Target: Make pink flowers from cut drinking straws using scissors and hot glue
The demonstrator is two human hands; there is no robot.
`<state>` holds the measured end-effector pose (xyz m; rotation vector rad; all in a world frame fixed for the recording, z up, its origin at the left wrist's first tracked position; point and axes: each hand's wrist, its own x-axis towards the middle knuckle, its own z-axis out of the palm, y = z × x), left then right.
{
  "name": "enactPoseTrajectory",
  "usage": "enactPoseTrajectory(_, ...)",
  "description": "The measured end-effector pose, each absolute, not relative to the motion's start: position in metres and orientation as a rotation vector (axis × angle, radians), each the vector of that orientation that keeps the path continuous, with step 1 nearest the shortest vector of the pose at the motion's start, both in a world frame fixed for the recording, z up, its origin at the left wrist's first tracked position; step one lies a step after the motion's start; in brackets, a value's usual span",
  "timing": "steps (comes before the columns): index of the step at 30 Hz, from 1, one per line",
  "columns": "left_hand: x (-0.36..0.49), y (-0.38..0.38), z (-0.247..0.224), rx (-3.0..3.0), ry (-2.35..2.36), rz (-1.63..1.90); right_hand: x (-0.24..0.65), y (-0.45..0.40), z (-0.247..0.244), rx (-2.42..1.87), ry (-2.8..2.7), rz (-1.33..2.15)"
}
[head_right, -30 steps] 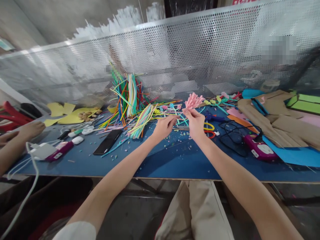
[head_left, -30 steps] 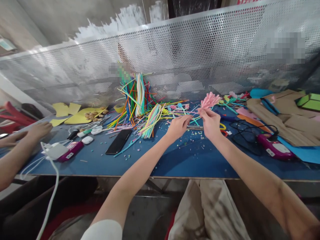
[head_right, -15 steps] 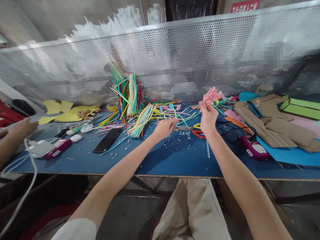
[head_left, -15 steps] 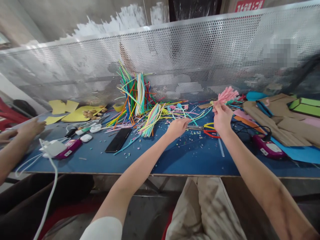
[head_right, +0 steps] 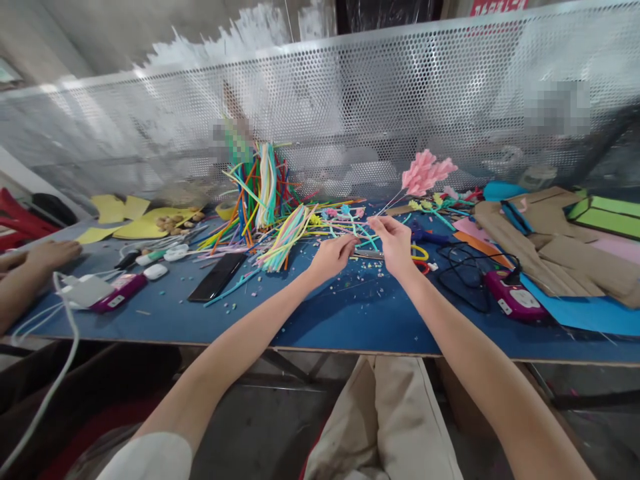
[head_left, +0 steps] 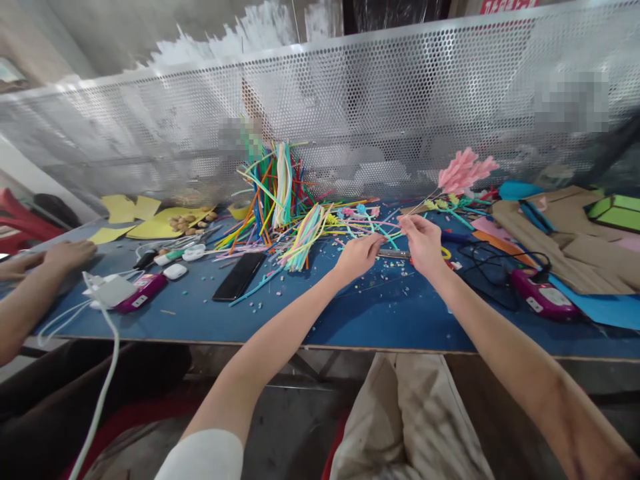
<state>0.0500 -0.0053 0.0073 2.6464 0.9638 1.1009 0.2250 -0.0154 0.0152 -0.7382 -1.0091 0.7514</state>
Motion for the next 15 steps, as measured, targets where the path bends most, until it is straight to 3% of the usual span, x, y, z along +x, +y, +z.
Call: enactPoseTrajectory(15, 0.048, -0.001, 0.006, 2.63, 0.885, 0.947, 0.263, -0.011, 0.033, -0.682, -0.912, 0.756)
